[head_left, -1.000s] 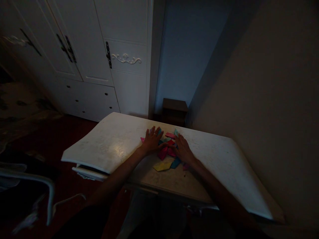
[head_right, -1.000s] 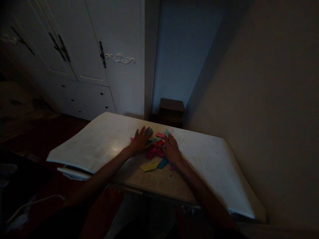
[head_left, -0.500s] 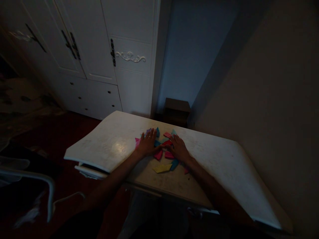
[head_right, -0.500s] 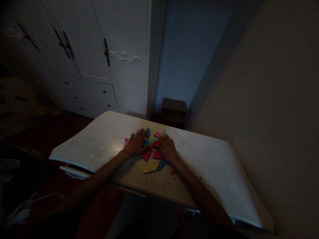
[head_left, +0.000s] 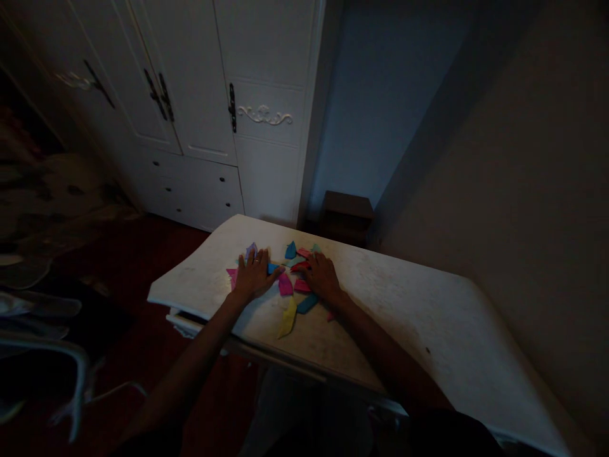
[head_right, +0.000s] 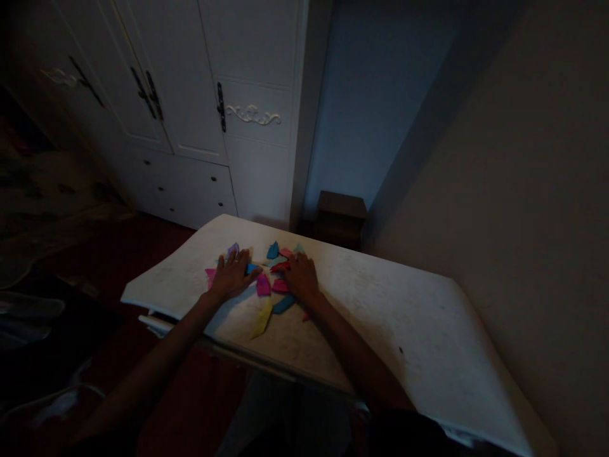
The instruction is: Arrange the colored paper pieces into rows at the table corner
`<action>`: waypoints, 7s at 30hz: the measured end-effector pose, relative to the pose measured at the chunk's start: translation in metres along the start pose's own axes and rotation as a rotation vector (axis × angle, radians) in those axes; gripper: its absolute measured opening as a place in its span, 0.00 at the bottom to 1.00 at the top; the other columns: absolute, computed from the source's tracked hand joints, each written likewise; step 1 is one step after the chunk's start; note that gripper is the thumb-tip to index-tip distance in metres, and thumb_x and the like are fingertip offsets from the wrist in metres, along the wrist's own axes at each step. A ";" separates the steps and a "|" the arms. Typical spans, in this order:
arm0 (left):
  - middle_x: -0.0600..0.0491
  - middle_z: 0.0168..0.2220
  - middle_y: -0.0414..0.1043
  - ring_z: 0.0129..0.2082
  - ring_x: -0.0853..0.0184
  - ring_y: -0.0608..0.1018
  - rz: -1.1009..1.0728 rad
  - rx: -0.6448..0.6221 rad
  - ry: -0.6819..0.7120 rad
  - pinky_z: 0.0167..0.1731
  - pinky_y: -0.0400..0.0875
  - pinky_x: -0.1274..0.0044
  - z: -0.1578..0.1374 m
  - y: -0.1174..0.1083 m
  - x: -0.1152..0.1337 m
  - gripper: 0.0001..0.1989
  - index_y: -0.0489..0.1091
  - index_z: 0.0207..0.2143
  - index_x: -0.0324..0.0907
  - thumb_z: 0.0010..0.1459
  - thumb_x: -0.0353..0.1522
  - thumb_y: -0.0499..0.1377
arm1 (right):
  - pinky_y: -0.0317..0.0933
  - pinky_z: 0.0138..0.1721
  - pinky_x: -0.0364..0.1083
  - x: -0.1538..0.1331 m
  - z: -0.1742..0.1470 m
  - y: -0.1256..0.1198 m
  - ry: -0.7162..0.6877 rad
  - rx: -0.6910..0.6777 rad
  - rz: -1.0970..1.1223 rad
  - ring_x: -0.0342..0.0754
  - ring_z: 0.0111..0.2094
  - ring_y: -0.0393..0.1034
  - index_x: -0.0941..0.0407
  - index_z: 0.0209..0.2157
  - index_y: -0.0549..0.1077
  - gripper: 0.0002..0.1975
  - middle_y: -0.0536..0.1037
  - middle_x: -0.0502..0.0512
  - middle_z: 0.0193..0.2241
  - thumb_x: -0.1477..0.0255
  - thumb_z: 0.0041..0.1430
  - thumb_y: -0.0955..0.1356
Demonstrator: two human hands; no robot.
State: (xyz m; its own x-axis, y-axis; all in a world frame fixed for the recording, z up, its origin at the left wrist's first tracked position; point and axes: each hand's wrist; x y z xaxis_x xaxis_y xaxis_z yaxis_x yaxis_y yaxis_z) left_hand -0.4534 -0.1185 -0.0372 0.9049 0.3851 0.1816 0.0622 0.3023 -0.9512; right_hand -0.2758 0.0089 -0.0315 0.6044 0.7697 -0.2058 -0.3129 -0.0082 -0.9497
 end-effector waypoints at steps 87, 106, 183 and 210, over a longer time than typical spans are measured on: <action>0.49 0.31 0.73 0.37 0.61 0.74 -0.528 0.831 0.062 0.40 0.69 0.68 -0.066 -0.026 0.006 0.09 0.70 0.30 0.44 0.61 0.31 0.53 | 0.63 0.43 0.47 -0.063 -0.033 -0.017 -0.406 -0.023 0.389 0.49 0.39 0.72 0.57 0.40 0.76 0.08 0.79 0.57 0.38 0.76 0.59 0.68; 0.53 0.20 0.70 0.24 0.66 0.73 -0.335 0.329 0.328 0.32 0.68 0.71 -0.071 -0.028 0.014 0.19 0.68 0.20 0.43 0.63 0.37 0.51 | 0.63 0.47 0.49 -0.017 -0.029 -0.021 -0.422 -0.052 0.236 0.51 0.45 0.71 0.56 0.45 0.75 0.11 0.79 0.58 0.43 0.72 0.62 0.65; 0.48 0.43 0.75 0.45 0.61 0.76 -0.551 0.596 0.071 0.48 0.71 0.66 -0.079 -0.020 0.006 0.11 0.72 0.42 0.43 0.62 0.37 0.55 | 0.49 0.63 0.62 0.124 -0.062 -0.033 -0.246 -0.121 0.297 0.62 0.66 0.46 0.52 0.63 0.60 0.45 0.55 0.63 0.66 0.43 0.48 0.69; 0.46 0.49 0.72 0.61 0.57 0.64 -0.179 0.303 0.243 0.61 0.58 0.54 -0.072 -0.005 0.021 0.12 0.71 0.46 0.44 0.64 0.35 0.51 | 0.60 0.55 0.61 0.081 -0.068 0.012 -0.457 0.243 0.235 0.60 0.58 0.60 0.57 0.61 0.61 0.29 0.67 0.69 0.58 0.58 0.63 0.64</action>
State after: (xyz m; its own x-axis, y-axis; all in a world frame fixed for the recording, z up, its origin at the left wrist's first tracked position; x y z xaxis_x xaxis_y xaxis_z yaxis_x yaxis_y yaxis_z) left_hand -0.4044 -0.1749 -0.0472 0.9662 0.0976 0.2386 0.1336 0.6020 -0.7872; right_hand -0.1805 0.0281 -0.0757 0.1365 0.9635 -0.2303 -0.5932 -0.1067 -0.7979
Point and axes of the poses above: each hand's wrist, its own z-axis towards the middle knuckle, its own y-axis out of the palm, x = y × z
